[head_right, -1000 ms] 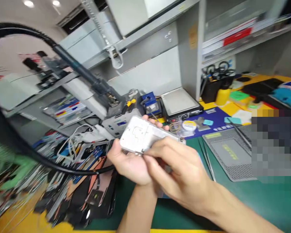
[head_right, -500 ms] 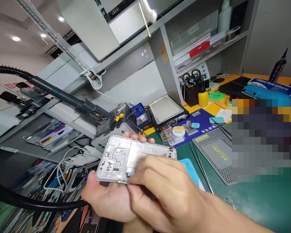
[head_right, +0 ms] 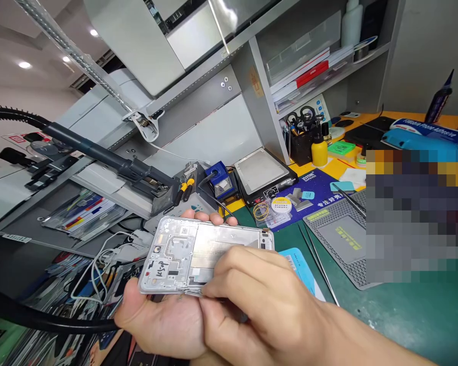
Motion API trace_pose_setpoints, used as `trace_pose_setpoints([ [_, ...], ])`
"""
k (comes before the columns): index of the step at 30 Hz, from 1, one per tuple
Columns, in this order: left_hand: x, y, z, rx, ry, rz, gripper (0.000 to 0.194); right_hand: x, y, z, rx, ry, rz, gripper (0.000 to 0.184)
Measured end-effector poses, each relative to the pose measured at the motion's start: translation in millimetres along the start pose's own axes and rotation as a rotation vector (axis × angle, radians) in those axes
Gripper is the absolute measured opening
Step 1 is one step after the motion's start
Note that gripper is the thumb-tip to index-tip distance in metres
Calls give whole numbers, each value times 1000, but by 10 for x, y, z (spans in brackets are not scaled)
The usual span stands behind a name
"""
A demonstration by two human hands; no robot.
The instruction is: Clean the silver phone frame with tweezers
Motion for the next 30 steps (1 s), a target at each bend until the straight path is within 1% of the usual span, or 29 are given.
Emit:
trace_pose_setpoints([
  [3,-5,11,14,17,-15,10,78,10,15,9,6,-22,16,17],
  [6,9,15,24,42,-37,34,77,19,8,1,9,-10,16,16],
  [10,31,-25,38,57,-60,35,78,31,3,-2,18,1,24,17],
  [15,27,-13,31,51,-43,26,78,-4,-23,7,9,18,24,17],
  [21,7,25,0,17,-35,13,82,-26,-65,16,-3,19,-17,17],
  [27,1,-15,-5,8,-22,-2,80,-4,-14,8,4,20,3,20],
  [30,2,-10,4,34,-14,44,79,-25,-15,7,0,28,5,16],
])
Point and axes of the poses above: each hand's wrist, its own x-axis towards the middle knuckle, its own y-axis out of the back of the hand, z = x × y, the point moved 10 cm from there along x, towards the middle knuckle, and after that the axes turned 6 degrees about z, right-handed, at the moved point
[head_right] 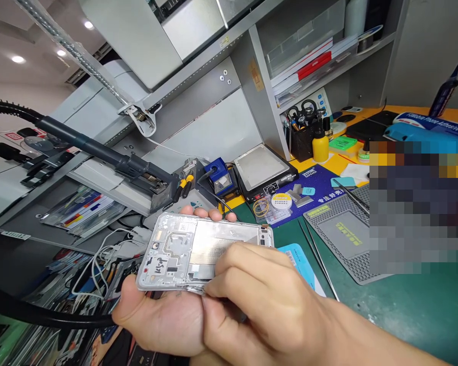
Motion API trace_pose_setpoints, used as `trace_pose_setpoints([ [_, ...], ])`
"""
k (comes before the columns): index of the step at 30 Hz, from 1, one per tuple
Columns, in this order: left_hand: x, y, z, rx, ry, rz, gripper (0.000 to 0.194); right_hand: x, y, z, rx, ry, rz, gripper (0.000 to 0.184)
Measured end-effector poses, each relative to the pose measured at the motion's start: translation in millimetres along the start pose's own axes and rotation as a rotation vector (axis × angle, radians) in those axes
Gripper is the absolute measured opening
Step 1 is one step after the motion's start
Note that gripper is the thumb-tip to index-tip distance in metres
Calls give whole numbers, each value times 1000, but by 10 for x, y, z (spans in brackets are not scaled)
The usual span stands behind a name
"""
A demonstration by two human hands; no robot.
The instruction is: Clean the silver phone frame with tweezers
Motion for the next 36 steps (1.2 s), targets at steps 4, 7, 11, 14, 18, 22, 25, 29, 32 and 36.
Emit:
trace_pose_setpoints([
  [4,-3,29,36,24,-14,81,79,-16,-11,-4,0,2,8,15],
  [7,-1,10,28,13,-5,75,80,-14,-11,-8,7,6,9,16],
  [11,10,15,10,2,0,65,79,-3,5,-21,6,29,16,17],
  [14,16,1,12,-4,-6,36,79,10,-15,-10,1,16,-5,17],
  [18,19,-5,24,-3,-20,25,79,22,-31,-9,1,0,-25,19],
  [22,13,21,11,-2,-7,61,80,24,-13,-28,-13,19,-11,17],
  [25,3,12,26,14,-23,62,80,25,-10,-12,-10,10,1,18],
  [29,-1,-21,50,15,-48,37,79,29,-11,-13,3,12,15,19],
  [32,4,-17,53,23,-51,44,79,24,16,-14,18,9,41,19],
  [36,-5,1,35,18,-29,77,78,-2,11,-4,15,-1,24,17],
])
Point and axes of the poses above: each hand's wrist, its own x-axis towards the middle knuckle, its own y-axis out of the back of the hand, z = x × y, the point moved 10 cm from there along x, towards the middle knuckle, and after that the axes turned 6 degrees about z, right-handed, at the moved point
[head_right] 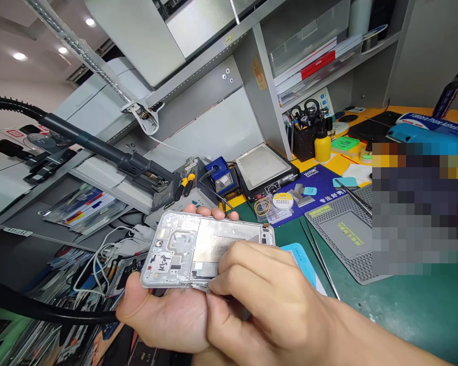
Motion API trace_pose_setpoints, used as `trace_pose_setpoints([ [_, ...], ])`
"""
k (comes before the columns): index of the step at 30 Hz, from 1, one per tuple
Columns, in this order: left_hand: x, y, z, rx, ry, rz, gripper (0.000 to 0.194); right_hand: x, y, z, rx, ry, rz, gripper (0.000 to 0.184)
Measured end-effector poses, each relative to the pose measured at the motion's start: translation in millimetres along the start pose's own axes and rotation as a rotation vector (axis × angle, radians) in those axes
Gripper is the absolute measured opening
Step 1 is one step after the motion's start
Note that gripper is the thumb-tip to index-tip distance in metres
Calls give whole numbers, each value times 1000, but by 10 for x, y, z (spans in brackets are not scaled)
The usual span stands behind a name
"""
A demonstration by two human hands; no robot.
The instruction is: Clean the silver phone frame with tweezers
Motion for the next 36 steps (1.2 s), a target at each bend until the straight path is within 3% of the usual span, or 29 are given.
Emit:
trace_pose_setpoints([
  [10,23,0,30,9,-25,8,79,9,-36,-11,-8,-1,-40,18],
  [19,6,-10,16,-26,-21,-29,77,-76,-10,43,2,-11,20,18],
  [36,11,55,-26,-5,29,32,82,-73,-23,48,-21,-27,14,19],
])
Point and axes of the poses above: each hand's wrist, its own x-axis towards the middle knuckle, its own y-axis out of the back of the hand, z = x × y, the point moved 10 cm from there along x, towards the middle knuckle, and after that the axes turned 6 degrees about z, right-handed, at the moved point
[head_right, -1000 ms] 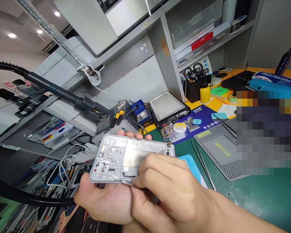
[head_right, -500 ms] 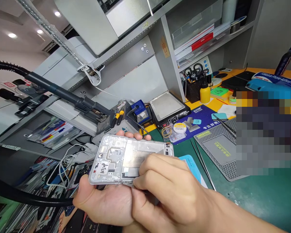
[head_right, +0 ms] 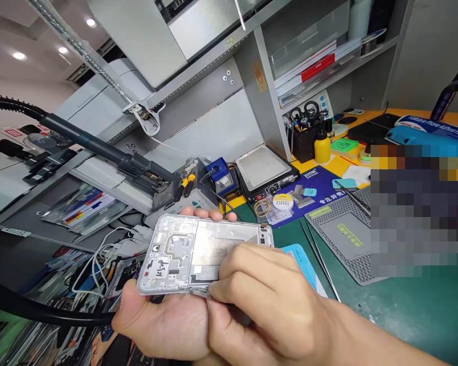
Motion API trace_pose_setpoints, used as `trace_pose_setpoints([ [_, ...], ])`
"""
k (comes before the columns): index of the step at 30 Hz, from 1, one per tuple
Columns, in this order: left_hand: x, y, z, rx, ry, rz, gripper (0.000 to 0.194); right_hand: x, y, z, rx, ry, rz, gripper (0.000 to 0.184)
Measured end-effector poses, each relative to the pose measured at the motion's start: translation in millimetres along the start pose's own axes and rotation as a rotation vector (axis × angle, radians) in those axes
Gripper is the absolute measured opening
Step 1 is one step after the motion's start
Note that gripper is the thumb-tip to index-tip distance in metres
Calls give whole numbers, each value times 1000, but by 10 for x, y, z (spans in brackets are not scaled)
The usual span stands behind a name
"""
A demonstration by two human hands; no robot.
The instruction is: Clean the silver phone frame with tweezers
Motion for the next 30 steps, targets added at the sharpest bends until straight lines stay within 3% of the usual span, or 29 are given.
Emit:
trace_pose_setpoints([
  [13,-35,-63,73,-12,-82,-181,77,46,11,-84,-3,55,-23,15],
  [20,-42,30,60,26,-98,-168,81,95,14,-32,18,1,-35,17],
  [30,-25,-5,80,-10,-92,-185,78,123,-10,-5,60,-12,-86,14],
])
Point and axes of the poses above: each hand's wrist, its own x-axis towards the middle knuckle, its own y-axis out of the back of the hand, z = x × y, the point moved 10 cm from there along x, towards the middle knuckle, and after that the axes turned 6 degrees about z, right-handed, at the moved point
